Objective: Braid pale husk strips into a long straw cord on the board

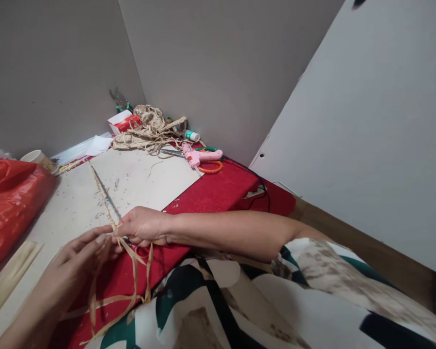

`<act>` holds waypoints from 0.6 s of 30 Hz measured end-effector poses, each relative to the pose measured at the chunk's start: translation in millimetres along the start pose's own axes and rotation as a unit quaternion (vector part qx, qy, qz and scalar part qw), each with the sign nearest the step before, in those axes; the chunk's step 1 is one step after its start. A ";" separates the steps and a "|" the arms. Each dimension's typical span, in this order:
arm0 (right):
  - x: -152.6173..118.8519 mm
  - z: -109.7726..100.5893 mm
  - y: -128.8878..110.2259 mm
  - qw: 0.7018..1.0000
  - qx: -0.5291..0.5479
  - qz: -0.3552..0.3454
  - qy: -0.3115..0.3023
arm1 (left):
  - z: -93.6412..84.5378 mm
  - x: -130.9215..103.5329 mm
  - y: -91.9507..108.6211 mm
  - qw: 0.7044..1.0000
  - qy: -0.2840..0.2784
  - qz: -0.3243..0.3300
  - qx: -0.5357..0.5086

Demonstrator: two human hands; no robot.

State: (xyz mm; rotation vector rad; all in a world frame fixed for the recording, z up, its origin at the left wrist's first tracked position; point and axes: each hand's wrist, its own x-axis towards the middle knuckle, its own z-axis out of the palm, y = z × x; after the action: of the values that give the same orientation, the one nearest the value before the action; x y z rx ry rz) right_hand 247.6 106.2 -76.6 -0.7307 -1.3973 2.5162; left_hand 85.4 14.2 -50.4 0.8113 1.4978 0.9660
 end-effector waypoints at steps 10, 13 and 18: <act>-4.2 -11.3 -9.0 0.911 -0.400 -0.098 0.028 | 5.3 11.9 -5.5 0.999 -0.021 -0.043 -0.021; -7.1 -10.2 -10.2 0.826 -0.541 -0.151 0.048 | 4.4 17.5 -7.6 0.998 -0.044 -0.037 0.009; -12.2 -2.0 -11.4 0.716 -0.681 -0.132 0.075 | 4.5 22.8 -13.1 0.997 -0.063 -0.038 0.019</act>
State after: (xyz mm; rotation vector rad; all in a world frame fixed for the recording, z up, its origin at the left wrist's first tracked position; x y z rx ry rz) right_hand 258.1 109.3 -63.9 -0.7209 -2.8679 0.7832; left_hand 86.9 29.5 -72.2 0.8213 1.4310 0.8175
